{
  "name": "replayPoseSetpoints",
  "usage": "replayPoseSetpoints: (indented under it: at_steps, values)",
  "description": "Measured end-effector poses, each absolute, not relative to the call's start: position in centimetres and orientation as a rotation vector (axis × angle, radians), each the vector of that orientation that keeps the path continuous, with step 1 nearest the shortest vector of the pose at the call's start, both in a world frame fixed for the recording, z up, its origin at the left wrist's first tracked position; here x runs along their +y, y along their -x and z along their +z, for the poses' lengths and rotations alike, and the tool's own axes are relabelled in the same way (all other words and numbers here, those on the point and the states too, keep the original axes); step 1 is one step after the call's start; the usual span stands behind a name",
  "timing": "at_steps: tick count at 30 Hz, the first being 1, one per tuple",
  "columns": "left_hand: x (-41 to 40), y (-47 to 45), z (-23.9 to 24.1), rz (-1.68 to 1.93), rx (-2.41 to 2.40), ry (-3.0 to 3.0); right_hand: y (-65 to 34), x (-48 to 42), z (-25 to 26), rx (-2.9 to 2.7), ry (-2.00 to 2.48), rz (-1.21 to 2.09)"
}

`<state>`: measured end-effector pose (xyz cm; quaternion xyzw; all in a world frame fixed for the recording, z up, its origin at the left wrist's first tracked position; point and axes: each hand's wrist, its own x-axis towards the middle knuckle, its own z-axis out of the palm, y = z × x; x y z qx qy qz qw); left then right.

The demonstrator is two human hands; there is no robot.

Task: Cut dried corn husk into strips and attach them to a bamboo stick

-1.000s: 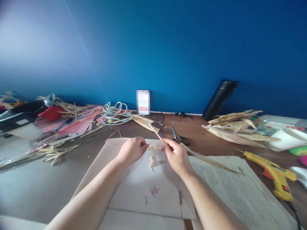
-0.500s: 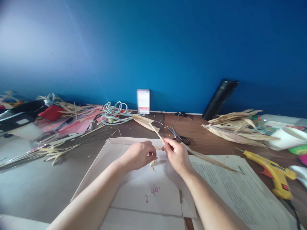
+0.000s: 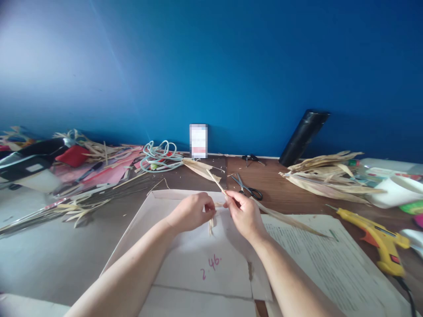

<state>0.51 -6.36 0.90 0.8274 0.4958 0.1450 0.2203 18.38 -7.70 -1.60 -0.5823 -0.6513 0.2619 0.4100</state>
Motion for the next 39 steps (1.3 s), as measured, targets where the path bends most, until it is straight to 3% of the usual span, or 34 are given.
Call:
replayPoseSetpoints:
  at_steps: [7,15,39]
  values:
    - [-5.7,1.0,0.8,0.538,1.597,-2.323,-18.3,-7.7,-1.6,-1.611,1.445,0.672]
    - [-6.0,0.7,0.8,0.308,1.264,-2.546,-18.4,-7.7,-1.6,-1.638,1.449,0.663]
    - [-6.1,0.7,1.0,0.175,1.304,-2.68,-18.4,-7.7,-1.8,-1.684,1.488,0.628]
